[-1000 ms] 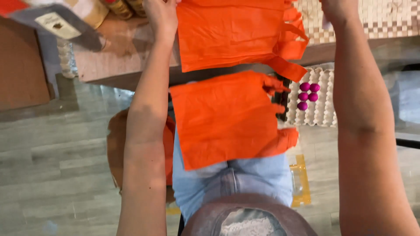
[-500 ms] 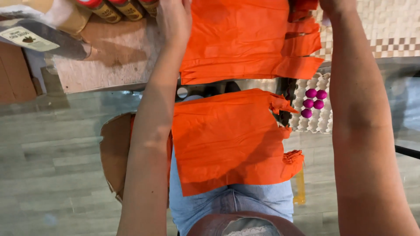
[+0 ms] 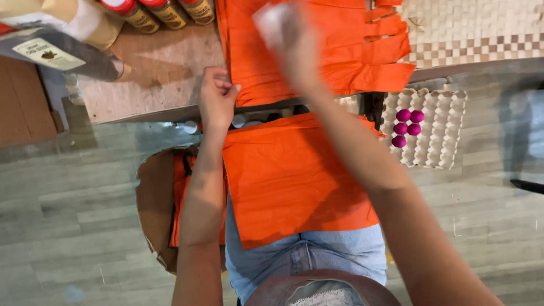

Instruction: The person repeatedly wipes the surface of orange garments with a white cloth, then places them on a stack on the table. The person handles the garments one at a time, wiping different areas before stacking them.

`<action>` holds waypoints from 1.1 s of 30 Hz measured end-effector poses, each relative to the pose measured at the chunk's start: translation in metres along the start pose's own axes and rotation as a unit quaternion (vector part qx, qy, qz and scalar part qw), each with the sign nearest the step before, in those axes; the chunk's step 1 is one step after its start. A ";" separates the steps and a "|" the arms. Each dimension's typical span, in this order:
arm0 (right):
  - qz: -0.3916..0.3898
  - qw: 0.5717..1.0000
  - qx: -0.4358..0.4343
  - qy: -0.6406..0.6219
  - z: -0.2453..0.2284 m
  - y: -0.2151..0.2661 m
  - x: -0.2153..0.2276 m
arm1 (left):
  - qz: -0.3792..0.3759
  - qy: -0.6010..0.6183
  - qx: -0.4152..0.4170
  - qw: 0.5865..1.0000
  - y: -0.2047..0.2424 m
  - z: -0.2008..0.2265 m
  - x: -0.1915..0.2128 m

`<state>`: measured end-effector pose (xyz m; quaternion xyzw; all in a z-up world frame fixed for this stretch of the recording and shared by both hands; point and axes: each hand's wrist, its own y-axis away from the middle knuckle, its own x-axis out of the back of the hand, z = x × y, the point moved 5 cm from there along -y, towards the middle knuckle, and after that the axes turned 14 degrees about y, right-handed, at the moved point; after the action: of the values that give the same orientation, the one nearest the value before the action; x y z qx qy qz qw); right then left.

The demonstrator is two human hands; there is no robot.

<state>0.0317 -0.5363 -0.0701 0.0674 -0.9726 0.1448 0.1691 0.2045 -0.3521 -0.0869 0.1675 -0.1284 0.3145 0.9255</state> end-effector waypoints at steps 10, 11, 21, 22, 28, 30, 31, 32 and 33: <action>-0.123 0.808 0.387 0.428 -0.015 0.068 -0.079 | 0.041 0.065 -0.045 0.996 0.004 -0.025 -0.004; -0.118 0.789 0.401 0.450 -0.010 0.062 -0.071 | 0.030 0.067 -0.027 0.997 0.006 -0.025 -0.006; -0.114 0.812 0.156 0.551 0.122 -0.049 0.081 | 0.033 0.065 -0.040 0.997 0.014 -0.013 -0.003; -0.042 0.779 0.175 0.600 0.142 -0.061 0.095 | 0.030 0.057 -0.022 0.998 0.014 -0.012 -0.003; 0.089 0.925 0.152 0.336 0.047 -0.055 0.089 | 0.029 -0.051 -0.162 0.985 0.021 0.041 -0.017; 0.063 0.947 0.237 0.209 0.020 -0.027 0.052 | -0.011 -0.021 -0.212 0.977 0.013 0.028 -0.035; -0.039 0.921 0.284 0.263 0.012 -0.012 0.018 | -0.016 -0.008 -0.121 0.992 -0.002 0.003 -0.045; -0.138 0.880 0.328 0.313 0.004 0.004 -0.016 | -0.021 0.005 -0.030 0.999 -0.015 -0.023 -0.054; -0.137 0.881 0.329 0.312 -0.001 0.014 -0.031 | -0.020 0.004 -0.031 0.999 -0.016 -0.018 -0.052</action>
<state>0.0586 -0.5202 -0.0839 0.2029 -0.7468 0.4458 0.4499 0.1769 -0.3845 -0.1250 0.1397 -0.1313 0.2927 0.9368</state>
